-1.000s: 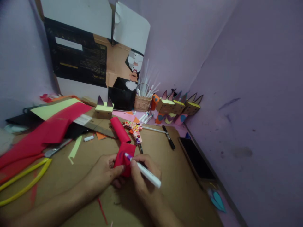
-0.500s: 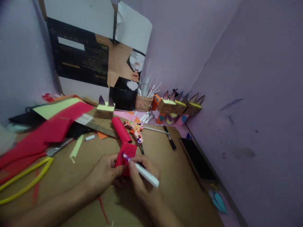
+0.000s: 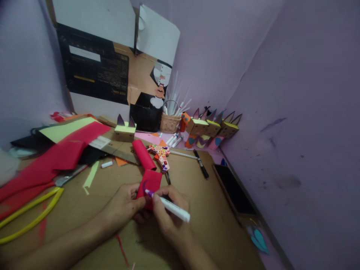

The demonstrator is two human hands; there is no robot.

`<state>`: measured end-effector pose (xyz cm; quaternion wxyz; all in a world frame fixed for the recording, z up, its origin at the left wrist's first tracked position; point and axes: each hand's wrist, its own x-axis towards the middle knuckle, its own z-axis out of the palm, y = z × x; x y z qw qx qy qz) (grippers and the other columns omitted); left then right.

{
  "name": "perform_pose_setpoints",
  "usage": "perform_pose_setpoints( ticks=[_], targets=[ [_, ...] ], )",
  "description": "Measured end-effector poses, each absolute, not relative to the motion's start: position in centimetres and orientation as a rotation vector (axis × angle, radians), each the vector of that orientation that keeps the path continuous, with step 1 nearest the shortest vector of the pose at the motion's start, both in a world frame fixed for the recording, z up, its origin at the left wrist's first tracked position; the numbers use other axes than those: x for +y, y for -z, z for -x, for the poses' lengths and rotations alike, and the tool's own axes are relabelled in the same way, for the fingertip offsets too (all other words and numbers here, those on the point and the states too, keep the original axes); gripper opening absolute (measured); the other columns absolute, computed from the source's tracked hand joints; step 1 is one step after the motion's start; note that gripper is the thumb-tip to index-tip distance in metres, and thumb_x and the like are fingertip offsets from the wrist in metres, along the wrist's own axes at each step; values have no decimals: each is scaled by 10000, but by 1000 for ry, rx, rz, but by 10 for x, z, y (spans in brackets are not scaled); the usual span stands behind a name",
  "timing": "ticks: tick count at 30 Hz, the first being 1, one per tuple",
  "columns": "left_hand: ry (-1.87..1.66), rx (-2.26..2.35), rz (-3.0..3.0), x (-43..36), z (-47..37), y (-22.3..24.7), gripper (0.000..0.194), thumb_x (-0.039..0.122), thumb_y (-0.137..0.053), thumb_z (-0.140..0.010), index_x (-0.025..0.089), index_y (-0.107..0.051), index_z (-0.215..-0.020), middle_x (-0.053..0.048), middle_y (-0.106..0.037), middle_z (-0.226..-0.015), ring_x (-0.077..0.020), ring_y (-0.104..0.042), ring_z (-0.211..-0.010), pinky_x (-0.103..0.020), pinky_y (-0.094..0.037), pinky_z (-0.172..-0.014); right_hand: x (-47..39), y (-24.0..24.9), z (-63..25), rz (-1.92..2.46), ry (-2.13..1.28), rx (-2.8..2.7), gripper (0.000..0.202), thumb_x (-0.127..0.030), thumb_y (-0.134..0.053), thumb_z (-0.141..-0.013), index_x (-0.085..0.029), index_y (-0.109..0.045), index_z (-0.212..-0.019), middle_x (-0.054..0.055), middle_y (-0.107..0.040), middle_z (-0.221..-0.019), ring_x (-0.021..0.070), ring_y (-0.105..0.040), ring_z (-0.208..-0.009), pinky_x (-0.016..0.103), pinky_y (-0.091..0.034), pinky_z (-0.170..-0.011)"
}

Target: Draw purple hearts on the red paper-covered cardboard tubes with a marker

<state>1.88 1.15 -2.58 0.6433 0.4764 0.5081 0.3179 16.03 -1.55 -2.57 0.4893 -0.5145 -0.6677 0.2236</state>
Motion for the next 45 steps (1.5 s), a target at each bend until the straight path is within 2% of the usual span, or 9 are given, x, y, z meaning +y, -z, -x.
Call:
perform_pose_setpoints(
  ticks=[11, 22, 30, 39, 45],
  targets=[
    [-699, 1159, -1091, 12, -19, 20, 147, 175, -535, -708, 115, -564, -839, 5, -584, -602, -101, -563, -445, -208, -476, -417, -10, 28, -157, 1259, -490, -1480, 142, -283, -547, -797, -176, -618, -737, -7, -611, -564, 112, -540, -454, 187, -411, -418],
    [-711, 1151, -1084, 13, -19, 22, 138, 182, -545, -695, 116, -561, -816, 6, -582, -605, -100, -556, -439, -206, -471, -405, -11, 27, -157, 1231, -494, -1529, 103, -251, -556, -793, -178, -615, -751, -24, -597, -559, 100, -537, -459, 171, -407, -422],
    [-719, 1143, -1097, 11, -18, 24, 214, 259, -586, -700, 111, -577, -854, -5, -591, -600, -103, -559, -444, -207, -477, -410, -15, 26, -158, 1216, -557, -1588, 113, -243, -552, -793, -181, -611, -718, -24, -587, -557, 100, -529, -477, 177, -393, -446],
    [-696, 1175, -1109, 12, -19, 21, 119, 181, -539, -717, 108, -564, -807, -3, -585, -593, -104, -562, -447, -209, -481, -414, -12, 28, -162, 1248, -524, -1584, 153, -259, -552, -775, -174, -592, -655, -28, -562, -513, 97, -499, -450, 184, -360, -426],
    [-682, 1195, -1093, 11, -19, 17, 122, 133, -506, -728, 98, -564, -830, 0, -583, -597, -98, -558, -442, -201, -471, -410, -11, 30, -161, 1221, -489, -1453, 141, -282, -562, -776, -178, -614, -696, -29, -577, -513, 96, -505, -427, 175, -384, -408]
  ],
)
